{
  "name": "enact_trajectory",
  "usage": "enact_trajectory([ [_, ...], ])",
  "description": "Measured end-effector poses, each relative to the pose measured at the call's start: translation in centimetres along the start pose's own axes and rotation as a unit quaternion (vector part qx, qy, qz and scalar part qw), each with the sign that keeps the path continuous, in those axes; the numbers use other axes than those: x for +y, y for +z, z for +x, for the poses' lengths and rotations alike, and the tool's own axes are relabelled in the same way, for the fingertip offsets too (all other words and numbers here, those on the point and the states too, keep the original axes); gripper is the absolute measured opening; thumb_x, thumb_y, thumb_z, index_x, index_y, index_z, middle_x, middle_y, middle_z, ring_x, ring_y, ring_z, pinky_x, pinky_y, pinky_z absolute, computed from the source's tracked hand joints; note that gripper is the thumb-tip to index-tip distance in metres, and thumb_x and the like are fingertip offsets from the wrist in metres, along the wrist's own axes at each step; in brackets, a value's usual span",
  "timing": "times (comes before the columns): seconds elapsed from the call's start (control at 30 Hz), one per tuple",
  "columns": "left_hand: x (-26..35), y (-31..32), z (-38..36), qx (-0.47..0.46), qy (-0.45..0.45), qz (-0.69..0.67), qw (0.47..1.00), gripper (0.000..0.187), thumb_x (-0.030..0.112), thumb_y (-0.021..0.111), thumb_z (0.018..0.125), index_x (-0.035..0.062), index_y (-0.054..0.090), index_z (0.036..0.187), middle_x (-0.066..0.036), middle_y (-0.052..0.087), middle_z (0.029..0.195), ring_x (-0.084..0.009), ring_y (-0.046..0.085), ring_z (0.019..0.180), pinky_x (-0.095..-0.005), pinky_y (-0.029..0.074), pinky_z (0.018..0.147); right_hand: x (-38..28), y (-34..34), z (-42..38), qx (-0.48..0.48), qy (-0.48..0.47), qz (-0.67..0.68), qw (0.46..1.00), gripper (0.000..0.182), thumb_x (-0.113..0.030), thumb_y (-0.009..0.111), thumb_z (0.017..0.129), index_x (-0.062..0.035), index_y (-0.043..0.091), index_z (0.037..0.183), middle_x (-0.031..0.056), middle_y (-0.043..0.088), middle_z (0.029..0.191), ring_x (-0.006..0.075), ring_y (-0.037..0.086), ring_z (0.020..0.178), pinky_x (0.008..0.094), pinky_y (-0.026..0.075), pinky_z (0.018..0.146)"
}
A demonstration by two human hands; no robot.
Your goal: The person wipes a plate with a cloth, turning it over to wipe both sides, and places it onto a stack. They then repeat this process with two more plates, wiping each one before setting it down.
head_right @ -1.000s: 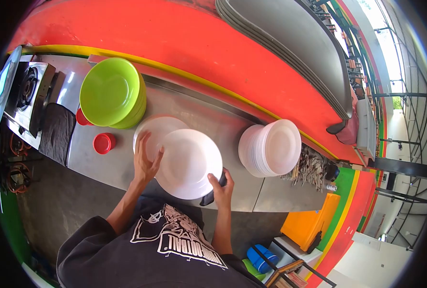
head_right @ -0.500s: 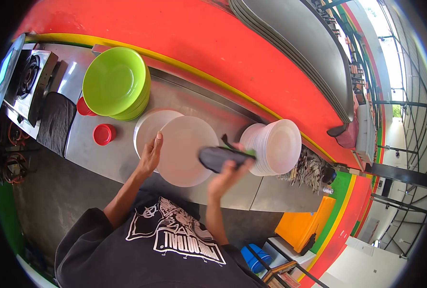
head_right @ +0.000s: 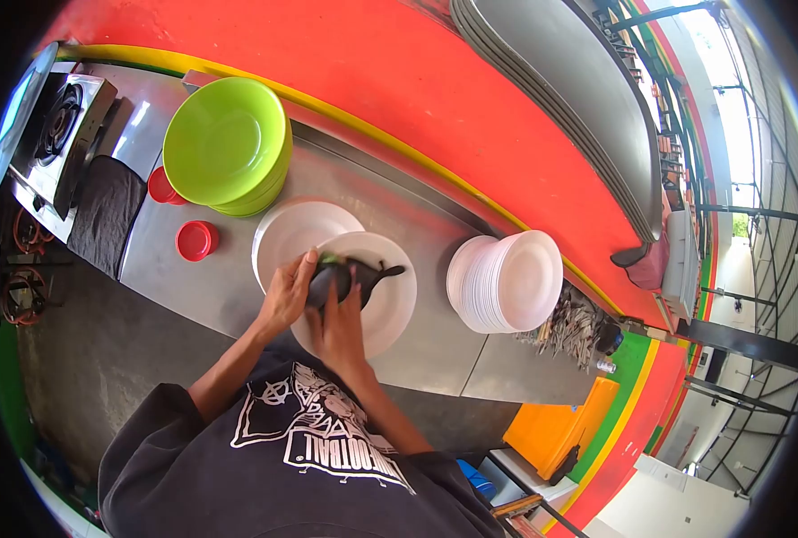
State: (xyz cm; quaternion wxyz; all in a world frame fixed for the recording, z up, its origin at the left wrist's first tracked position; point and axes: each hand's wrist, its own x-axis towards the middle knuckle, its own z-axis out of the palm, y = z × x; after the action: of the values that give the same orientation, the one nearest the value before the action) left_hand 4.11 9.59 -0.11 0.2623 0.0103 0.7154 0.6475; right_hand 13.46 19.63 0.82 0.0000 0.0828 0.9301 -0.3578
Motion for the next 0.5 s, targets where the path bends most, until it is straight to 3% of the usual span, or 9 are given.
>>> enact_trajectory([
  [0.03,0.9,0.0,-0.3,0.001,-0.009,0.017,1.000,0.053,0.045,0.042,0.106,-0.0051,0.062,0.107,-0.006,0.047,0.064,-0.0109,0.042,0.065,-0.0331,0.040,0.058,0.7,-0.3,1.4,0.036,-0.018,-0.037,0.999,0.066,-0.021,0.056,0.096,0.0115,0.027,0.146,0.0370,0.030,0.149,0.0574,0.025,0.138,0.0608,0.021,0.114],
  [0.13,2.6,0.0,-1.0,0.022,-0.013,0.052,0.998,0.050,0.041,0.042,0.107,-0.0049,0.061,0.103,-0.004,0.034,0.057,-0.0117,0.033,0.056,-0.0372,0.033,0.051,2.9,-1.7,4.2,0.114,0.046,-0.092,0.988,0.068,-0.021,0.055,0.096,0.0087,0.024,0.149,0.0353,0.022,0.154,0.0548,0.017,0.143,0.0600,0.017,0.116],
  [0.27,3.4,0.3,-1.4,0.105,0.019,-0.006,0.994,0.047,0.038,0.044,0.107,-0.0051,0.062,0.101,-0.004,0.032,0.059,-0.0100,0.033,0.058,-0.0350,0.031,0.050,4.1,-3.8,4.0,0.125,0.090,-0.137,0.979,0.066,-0.023,0.054,0.097,0.0070,0.026,0.149,0.0329,0.021,0.156,0.0530,0.011,0.145,0.0619,0.015,0.116],
  [0.37,2.9,0.1,-0.5,0.150,0.020,-0.016,0.988,0.047,0.038,0.044,0.107,-0.0058,0.062,0.099,-0.003,0.033,0.060,-0.0089,0.034,0.060,-0.0335,0.032,0.051,3.8,-1.8,0.0,0.087,0.077,-0.117,0.986,0.066,-0.022,0.054,0.097,0.0069,0.026,0.149,0.0331,0.023,0.155,0.0519,0.013,0.146,0.0634,0.015,0.115],
  [0.5,2.9,-0.2,-0.5,0.137,0.016,-0.028,0.990,0.050,0.040,0.044,0.107,-0.0061,0.061,0.096,-0.002,0.039,0.063,-0.0087,0.037,0.064,-0.0317,0.035,0.055,0.4,0.0,-3.8,-0.069,0.038,0.041,0.996,0.068,-0.022,0.055,0.096,0.0102,0.025,0.148,0.0341,0.026,0.152,0.0543,0.013,0.145,0.0634,0.014,0.115],
])
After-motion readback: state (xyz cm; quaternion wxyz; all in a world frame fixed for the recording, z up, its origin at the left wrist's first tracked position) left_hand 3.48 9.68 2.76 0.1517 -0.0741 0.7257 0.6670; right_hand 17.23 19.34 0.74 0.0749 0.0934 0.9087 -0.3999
